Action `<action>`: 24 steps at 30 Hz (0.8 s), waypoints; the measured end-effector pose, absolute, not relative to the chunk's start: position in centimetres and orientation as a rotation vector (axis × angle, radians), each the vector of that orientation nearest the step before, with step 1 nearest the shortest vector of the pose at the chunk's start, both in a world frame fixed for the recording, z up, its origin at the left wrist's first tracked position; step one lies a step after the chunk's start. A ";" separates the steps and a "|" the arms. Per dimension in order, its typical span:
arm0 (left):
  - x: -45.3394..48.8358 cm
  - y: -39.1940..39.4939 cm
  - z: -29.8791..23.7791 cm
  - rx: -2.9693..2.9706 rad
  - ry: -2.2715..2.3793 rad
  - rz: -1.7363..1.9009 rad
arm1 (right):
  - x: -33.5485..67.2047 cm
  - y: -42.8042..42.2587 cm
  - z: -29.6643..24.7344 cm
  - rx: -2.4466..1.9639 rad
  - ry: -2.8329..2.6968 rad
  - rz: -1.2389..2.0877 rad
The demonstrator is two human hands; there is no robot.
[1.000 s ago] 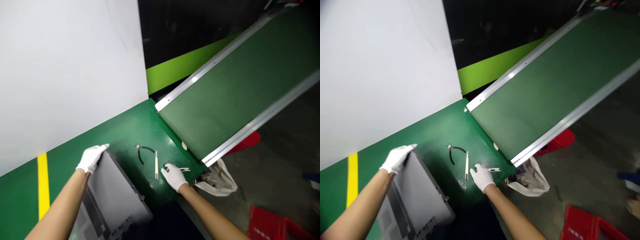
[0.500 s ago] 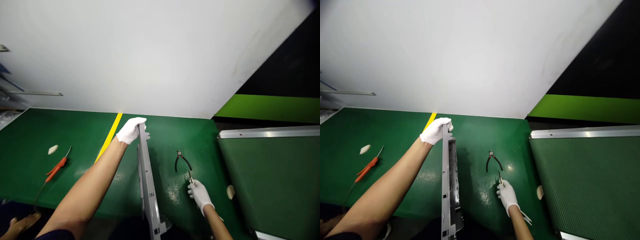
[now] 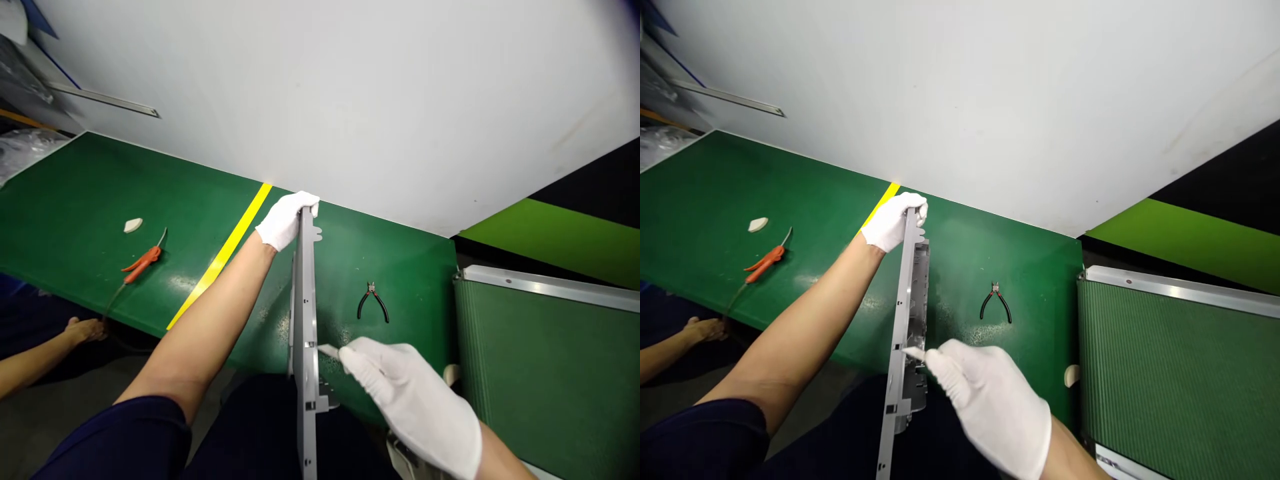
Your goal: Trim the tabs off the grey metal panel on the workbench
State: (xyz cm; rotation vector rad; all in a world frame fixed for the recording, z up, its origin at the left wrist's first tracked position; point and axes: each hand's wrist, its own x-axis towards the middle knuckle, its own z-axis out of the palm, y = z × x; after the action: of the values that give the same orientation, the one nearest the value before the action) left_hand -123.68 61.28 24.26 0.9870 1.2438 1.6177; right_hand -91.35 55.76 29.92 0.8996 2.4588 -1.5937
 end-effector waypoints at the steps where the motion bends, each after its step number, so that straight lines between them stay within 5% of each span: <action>1: -123.6 61.2 24.3 0.964 1.235 1.621 | -91.6 55.2 30.7 0.845 2.555 -1.440; 9: -123.0 60.6 24.9 0.902 1.270 1.650 | -92.3 52.5 33.6 0.752 3.005 -0.383; 24: -122.9 59.5 25.5 0.706 1.141 1.626 | -93.1 49.9 35.6 0.743 2.874 -0.147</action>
State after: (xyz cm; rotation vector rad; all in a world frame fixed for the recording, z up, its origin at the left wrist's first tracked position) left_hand -122.92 59.55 25.46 0.7065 1.1406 1.6258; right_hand -93.12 49.94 35.62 0.7427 2.8741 -0.1466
